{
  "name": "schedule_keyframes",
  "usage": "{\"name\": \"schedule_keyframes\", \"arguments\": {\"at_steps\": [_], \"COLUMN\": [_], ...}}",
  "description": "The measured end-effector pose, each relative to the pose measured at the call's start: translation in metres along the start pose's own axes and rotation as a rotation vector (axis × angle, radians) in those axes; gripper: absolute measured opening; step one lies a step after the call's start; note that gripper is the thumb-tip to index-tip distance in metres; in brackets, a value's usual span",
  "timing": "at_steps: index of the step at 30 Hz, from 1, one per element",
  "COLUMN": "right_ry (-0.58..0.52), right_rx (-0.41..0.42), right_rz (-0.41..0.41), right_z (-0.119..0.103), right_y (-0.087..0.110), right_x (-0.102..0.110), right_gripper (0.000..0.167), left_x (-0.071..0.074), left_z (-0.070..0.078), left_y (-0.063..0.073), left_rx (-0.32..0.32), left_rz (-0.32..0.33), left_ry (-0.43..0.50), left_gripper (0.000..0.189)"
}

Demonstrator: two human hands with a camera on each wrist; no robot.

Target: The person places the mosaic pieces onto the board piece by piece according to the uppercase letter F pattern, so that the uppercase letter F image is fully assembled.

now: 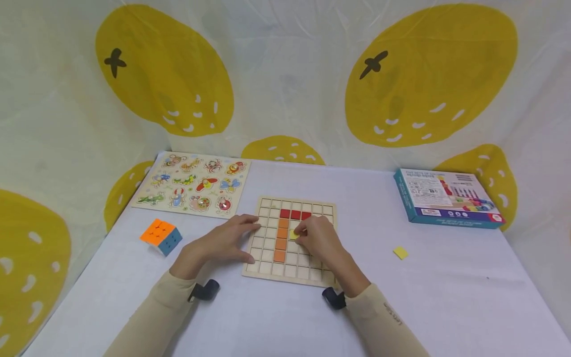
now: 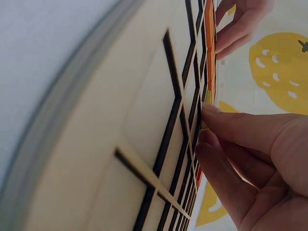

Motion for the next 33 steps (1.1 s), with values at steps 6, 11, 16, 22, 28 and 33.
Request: {"name": "schedule_keyframes", "arguments": {"at_steps": [6, 11, 16, 22, 28, 33], "right_ry": [0.014, 0.031, 0.042, 0.039, 0.008, -0.029], "right_rx": [-0.006, -0.011, -0.019, -0.022, 0.007, -0.019], "right_rz": [-0.001, 0.007, 0.019, 0.021, -0.022, -0.018], "right_z": [-0.001, -0.003, -0.005, -0.006, -0.002, 0.013], "right_y": [-0.001, -0.002, -0.004, -0.003, 0.002, 0.014], "right_x": [-0.002, -0.002, -0.002, -0.001, 0.001, 0.009], "right_gripper": [0.016, 0.017, 0.015, 0.015, 0.018, 0.031], "left_x": [0.002, 0.004, 0.005, 0.005, 0.003, -0.001], "left_z": [0.001, 0.002, 0.002, 0.002, 0.0, -0.001], "left_y": [0.001, 0.003, 0.003, 0.003, 0.001, 0.0], "left_rx": [0.011, 0.019, 0.016, 0.015, 0.012, 0.014], "left_rz": [-0.001, 0.001, 0.001, 0.004, 0.006, -0.004], "left_ry": [0.006, 0.01, 0.006, 0.002, 0.006, 0.01], "left_gripper": [0.088, 0.088, 0.088, 0.088, 0.088, 0.089]}}
Point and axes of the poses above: each hand's wrist, its own y-axis away from the middle knuckle, its own x-axis out of the back of the hand, z = x × y, the point moved 5 cm from there along -y, towards the middle knuckle, and after that the axes turned 14 degrees about -x, right-handed, at the moved point
